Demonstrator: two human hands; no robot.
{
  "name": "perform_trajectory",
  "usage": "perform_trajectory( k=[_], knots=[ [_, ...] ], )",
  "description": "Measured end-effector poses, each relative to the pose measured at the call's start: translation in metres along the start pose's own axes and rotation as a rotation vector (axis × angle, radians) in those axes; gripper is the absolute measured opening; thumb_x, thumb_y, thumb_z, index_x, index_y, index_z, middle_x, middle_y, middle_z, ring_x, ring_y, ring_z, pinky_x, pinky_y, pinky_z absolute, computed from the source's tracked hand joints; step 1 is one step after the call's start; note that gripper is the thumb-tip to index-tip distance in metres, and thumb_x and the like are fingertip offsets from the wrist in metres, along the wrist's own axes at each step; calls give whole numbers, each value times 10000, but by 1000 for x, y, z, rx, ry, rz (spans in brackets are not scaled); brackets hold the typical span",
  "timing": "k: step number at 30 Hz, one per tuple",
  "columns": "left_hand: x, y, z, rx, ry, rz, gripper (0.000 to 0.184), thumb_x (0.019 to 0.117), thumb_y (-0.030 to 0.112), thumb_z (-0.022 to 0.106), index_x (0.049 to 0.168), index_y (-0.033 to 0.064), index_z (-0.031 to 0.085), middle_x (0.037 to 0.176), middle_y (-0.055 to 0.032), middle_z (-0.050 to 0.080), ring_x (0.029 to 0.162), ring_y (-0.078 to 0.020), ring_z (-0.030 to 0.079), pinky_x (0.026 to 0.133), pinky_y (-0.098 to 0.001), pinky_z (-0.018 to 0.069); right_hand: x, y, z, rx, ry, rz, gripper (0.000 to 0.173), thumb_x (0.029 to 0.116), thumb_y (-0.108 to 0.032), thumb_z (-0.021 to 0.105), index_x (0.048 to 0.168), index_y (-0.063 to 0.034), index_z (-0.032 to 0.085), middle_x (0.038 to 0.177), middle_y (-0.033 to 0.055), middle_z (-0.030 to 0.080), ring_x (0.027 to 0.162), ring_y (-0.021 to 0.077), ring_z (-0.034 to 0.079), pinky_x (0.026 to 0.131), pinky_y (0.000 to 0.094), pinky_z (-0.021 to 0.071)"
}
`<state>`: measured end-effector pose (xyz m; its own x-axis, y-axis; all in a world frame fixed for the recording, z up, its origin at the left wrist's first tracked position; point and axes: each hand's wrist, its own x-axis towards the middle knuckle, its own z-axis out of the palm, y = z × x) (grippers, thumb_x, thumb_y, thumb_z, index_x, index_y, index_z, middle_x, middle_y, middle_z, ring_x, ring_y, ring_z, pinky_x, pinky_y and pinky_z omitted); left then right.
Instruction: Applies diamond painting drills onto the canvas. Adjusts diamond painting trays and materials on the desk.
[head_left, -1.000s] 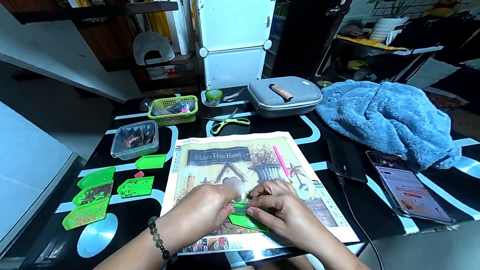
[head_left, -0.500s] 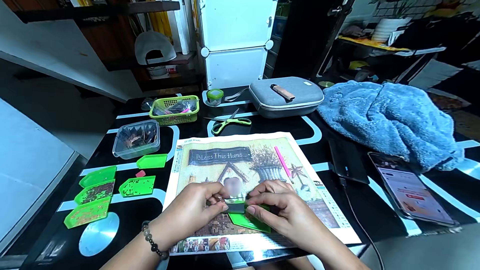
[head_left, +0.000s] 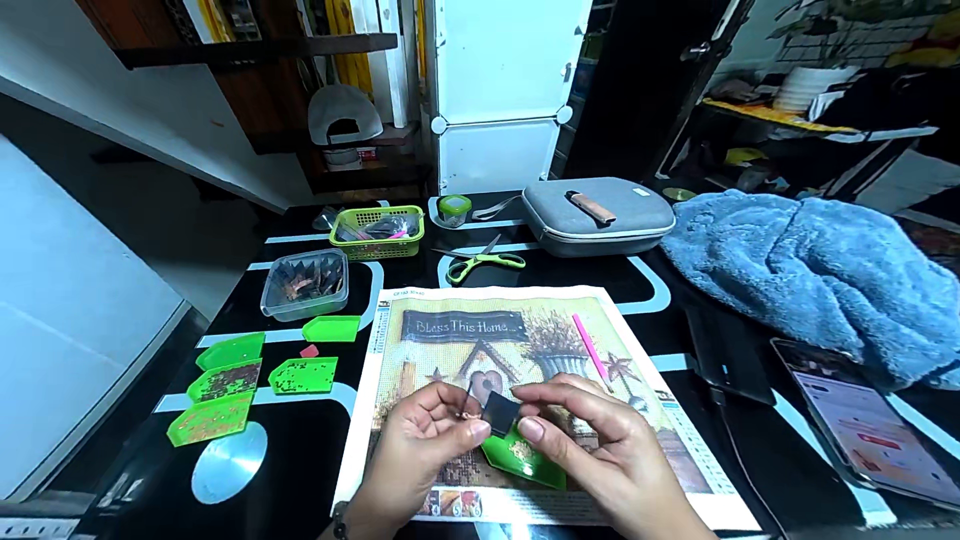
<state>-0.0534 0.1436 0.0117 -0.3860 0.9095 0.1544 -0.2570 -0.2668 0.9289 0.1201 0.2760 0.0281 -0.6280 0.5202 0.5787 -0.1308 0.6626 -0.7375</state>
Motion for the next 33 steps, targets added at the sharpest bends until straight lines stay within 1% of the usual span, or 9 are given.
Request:
perform_trajectory(
  k=[6,8,10,13,16,19,23,31,33],
  knots=[
    [-1,1,-1,132,-119,189,277,918,24,714,1178,-41,643,1089,-41,710,934,-80,701,843,-273,605,9,-9,4,-115,-36,-79,213,1014,-303,645,973,-162,800,892,-15,726,910,75,639,931,345,459],
    [-1,5,-6,285,-129,281,187,954,72,693,1102,-41,704,1014,-42,722,887,-43,675,798,-222,575,9,-14,6,-158,-90,-83,207,1011,-286,655,972,-144,801,899,19,736,918,110,644,944,366,439],
    [1,19,-16,442,-124,314,149,975,121,680,1025,0,751,1003,-44,733,937,-54,670,822,-221,561,9,-16,6,-171,-113,-77,214,1008,-292,662,1022,-123,793,916,39,740,922,131,649,953,389,436],
    [16,58,-44,648,1,317,175,1005,169,629,1032,52,756,1012,-5,734,932,-61,688,817,-255,585,8,-17,-7,-183,-153,-39,299,985,-308,696,1143,-61,754,945,91,737,922,176,666,969,456,453],
    [42,103,-91,889,242,333,202,1006,177,594,1083,80,754,1012,16,723,886,-76,676,798,-295,576,2,-13,-27,-212,-212,4,304,984,-291,701,1130,-29,751,943,137,733,920,214,668,971,474,448],
    [60,125,-138,1007,399,296,201,995,162,619,1114,77,758,1052,-6,713,937,-84,669,851,-313,561,-8,-4,-41,-237,-273,46,285,995,-267,692,1091,-8,762,941,171,736,913,259,678,961,493,459],
    [61,120,-172,1118,408,143,118,968,100,692,1070,69,743,974,-35,735,870,-136,685,820,-387,568,-23,8,-46,-227,-300,101,286,1003,-251,674,1089,8,759,923,187,733,862,282,671,941,507,455],
    [65,80,-173,1211,371,-51,129,996,115,668,1101,107,743,996,-12,743,898,-110,696,869,-371,566,-27,9,-51,-231,-307,135,272,1002,-244,681,1084,3,761,919,186,729,875,271,667,950,487,450],
    [66,76,-173,1219,385,-77,139,994,113,672,1119,91,731,1005,-30,744,904,-126,698,875,-386,564,-26,9,-53,-265,-309,148,307,983,-288,709,1115,-16,762,1031,206,722,974,314,658,970,525,448]
  ],
)
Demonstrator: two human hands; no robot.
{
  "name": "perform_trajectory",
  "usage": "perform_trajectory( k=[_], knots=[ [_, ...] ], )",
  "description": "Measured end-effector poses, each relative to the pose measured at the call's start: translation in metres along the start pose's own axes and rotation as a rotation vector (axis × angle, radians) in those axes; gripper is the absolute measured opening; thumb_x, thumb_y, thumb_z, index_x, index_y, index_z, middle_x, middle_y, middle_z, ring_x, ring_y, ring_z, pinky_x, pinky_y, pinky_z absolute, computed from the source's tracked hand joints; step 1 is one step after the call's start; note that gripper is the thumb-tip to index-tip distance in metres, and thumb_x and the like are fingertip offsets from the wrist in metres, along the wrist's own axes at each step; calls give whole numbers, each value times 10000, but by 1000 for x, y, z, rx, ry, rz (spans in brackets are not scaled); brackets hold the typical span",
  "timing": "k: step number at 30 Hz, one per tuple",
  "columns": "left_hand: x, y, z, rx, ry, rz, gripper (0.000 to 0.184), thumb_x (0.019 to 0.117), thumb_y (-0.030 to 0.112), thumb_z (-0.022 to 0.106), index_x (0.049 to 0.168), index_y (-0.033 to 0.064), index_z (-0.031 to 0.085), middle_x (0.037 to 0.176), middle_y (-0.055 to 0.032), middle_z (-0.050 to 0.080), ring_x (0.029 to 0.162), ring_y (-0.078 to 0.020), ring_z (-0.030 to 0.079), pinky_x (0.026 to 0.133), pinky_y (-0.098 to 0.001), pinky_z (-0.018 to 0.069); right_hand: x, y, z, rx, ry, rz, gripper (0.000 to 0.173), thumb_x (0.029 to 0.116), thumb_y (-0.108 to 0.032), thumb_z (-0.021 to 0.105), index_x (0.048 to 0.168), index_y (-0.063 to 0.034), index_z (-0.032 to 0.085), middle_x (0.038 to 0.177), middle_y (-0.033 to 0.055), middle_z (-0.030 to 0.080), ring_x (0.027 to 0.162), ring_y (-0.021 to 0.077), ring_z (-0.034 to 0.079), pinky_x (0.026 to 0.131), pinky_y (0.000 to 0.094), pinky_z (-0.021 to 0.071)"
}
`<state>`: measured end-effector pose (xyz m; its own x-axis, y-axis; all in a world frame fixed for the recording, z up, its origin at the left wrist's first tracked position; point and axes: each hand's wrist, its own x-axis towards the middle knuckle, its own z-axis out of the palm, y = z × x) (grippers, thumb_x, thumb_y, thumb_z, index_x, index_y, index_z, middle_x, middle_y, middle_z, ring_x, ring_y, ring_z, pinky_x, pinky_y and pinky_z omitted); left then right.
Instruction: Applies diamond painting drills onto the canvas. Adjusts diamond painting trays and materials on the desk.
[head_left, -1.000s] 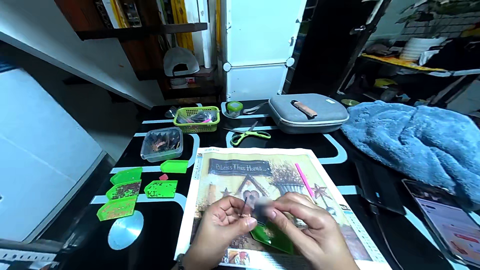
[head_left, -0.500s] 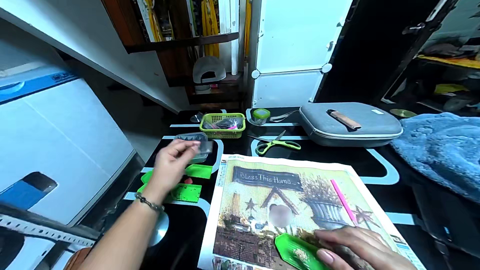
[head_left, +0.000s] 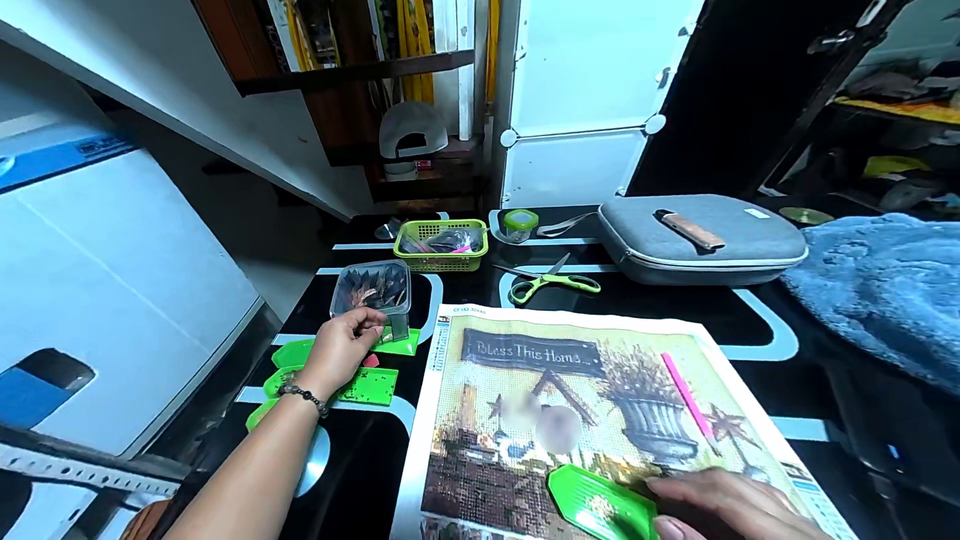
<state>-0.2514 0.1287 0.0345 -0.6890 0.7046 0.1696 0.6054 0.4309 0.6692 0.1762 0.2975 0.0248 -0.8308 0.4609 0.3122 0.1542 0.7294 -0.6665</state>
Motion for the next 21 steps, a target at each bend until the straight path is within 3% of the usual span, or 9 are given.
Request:
perform_trajectory(
  k=[3,5,10,19,21],
  knots=[
    [-2,-4,4,52,14,10,159,984,128,691,1129,69,720,1022,-70,744,935,-181,710,894,-458,565,-2,2,-5,-149,-58,66,556,879,-508,765,1238,-84,736,1389,249,593,1280,455,541,1065,675,364],
    [-3,-9,6,93,49,39,173,979,140,702,1131,60,720,1031,-98,744,952,-231,716,895,-526,560,-4,7,-1,-220,-80,82,691,802,-650,760,1267,-139,730,1480,216,539,1378,454,471,1100,697,319],
    [-5,-7,3,152,135,-12,170,952,170,745,1057,38,729,949,-134,734,893,-286,708,847,-576,546,-7,14,14,-265,-92,67,663,770,-711,742,1231,-235,748,1499,128,550,1424,392,446,1122,683,294],
    [-6,-10,-1,174,180,-35,204,939,215,765,1030,36,730,895,-131,723,836,-277,692,796,-567,536,-10,25,20,-261,68,49,594,789,-730,691,1126,-248,774,1424,69,618,1385,323,499,1109,652,317],
    [-6,-10,-2,175,180,-42,208,942,226,763,1033,42,732,905,-128,726,839,-270,695,798,-559,541,-10,16,18,-232,52,49,579,792,-680,733,1137,-217,776,1425,93,617,1393,346,491,1118,664,308]
  ],
)
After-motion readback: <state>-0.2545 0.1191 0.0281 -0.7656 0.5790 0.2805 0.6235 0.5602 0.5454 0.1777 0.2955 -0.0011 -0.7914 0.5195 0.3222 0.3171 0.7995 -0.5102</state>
